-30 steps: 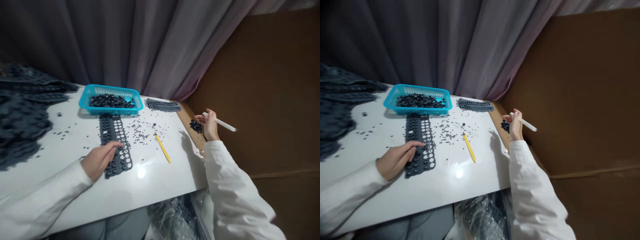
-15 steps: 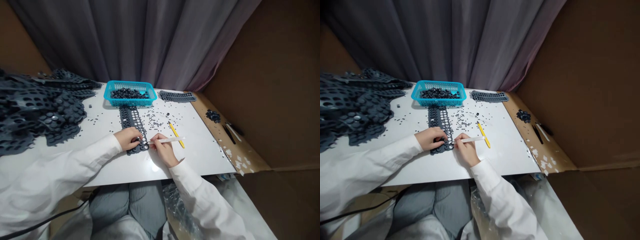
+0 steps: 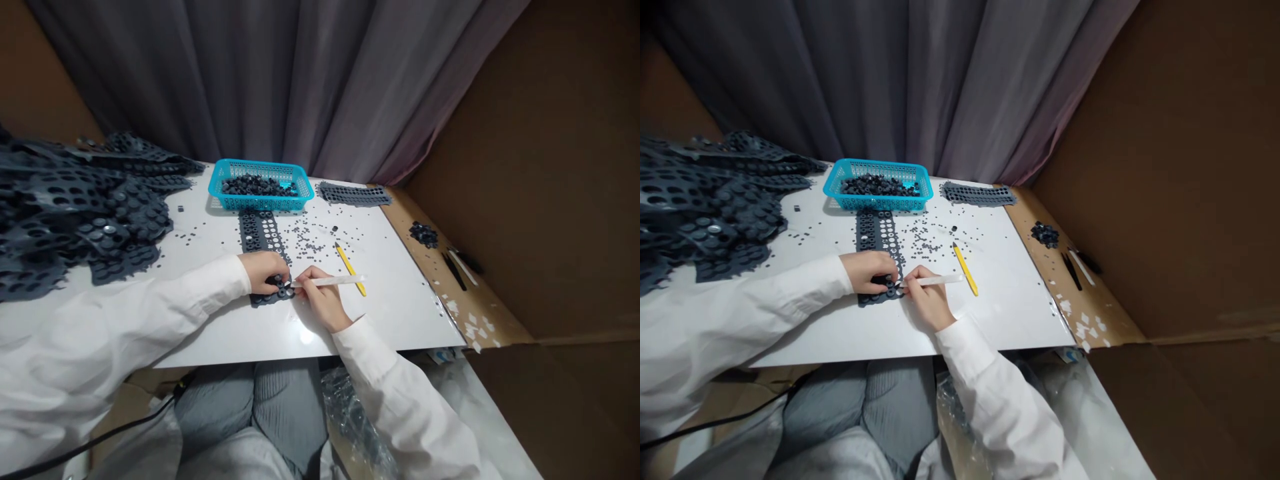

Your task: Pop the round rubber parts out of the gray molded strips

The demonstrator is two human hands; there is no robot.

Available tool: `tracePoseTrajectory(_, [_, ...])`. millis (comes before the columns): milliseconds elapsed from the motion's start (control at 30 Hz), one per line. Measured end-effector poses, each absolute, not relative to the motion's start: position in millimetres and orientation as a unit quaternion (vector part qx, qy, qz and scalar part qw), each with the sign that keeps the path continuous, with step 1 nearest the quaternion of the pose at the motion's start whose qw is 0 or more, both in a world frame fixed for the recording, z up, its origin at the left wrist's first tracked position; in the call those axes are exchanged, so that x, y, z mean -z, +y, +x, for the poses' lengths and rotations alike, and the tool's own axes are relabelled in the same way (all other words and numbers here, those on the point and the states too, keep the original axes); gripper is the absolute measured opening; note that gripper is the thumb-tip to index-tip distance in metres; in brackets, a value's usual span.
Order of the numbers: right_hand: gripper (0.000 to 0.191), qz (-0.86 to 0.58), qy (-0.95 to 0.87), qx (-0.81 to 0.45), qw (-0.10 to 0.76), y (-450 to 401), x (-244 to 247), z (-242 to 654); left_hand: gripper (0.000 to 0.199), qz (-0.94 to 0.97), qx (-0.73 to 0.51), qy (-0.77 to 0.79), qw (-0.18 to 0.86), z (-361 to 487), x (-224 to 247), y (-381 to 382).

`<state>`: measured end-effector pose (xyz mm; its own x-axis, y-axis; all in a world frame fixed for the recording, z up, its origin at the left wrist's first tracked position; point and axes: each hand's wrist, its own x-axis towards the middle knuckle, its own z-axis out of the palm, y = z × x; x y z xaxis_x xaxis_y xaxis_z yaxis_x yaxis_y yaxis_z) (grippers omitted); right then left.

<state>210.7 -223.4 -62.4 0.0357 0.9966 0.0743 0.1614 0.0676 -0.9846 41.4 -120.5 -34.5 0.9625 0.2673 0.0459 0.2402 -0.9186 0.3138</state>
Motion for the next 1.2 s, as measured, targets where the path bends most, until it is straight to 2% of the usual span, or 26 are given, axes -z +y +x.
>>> tracePoseTrajectory(300, [0.02,-0.541,-0.595,-0.383,0.454,-224,60,211,0.017,0.991,-0.027,0.056,0.12,55,34,-115])
tracePoseTrajectory(567, [0.021,-0.539,-0.595,-0.388,0.452,-225,62,212,0.017,0.986,-0.048,0.05,0.15,54,38,-107])
tracePoseTrajectory(967, [0.021,-0.528,-0.659,-0.334,0.419,-227,60,208,0.011,0.992,-0.039,0.024,0.118,49,45,-113])
tracePoseTrajectory(1067, [0.021,-0.53,-0.659,-0.33,0.42,-228,62,209,0.021,0.989,-0.047,0.026,0.141,50,51,-110])
tracePoseTrajectory(1200, [0.022,-0.532,-0.661,-0.325,0.418,-229,65,210,0.022,0.966,-0.106,0.032,0.233,43,58,-107])
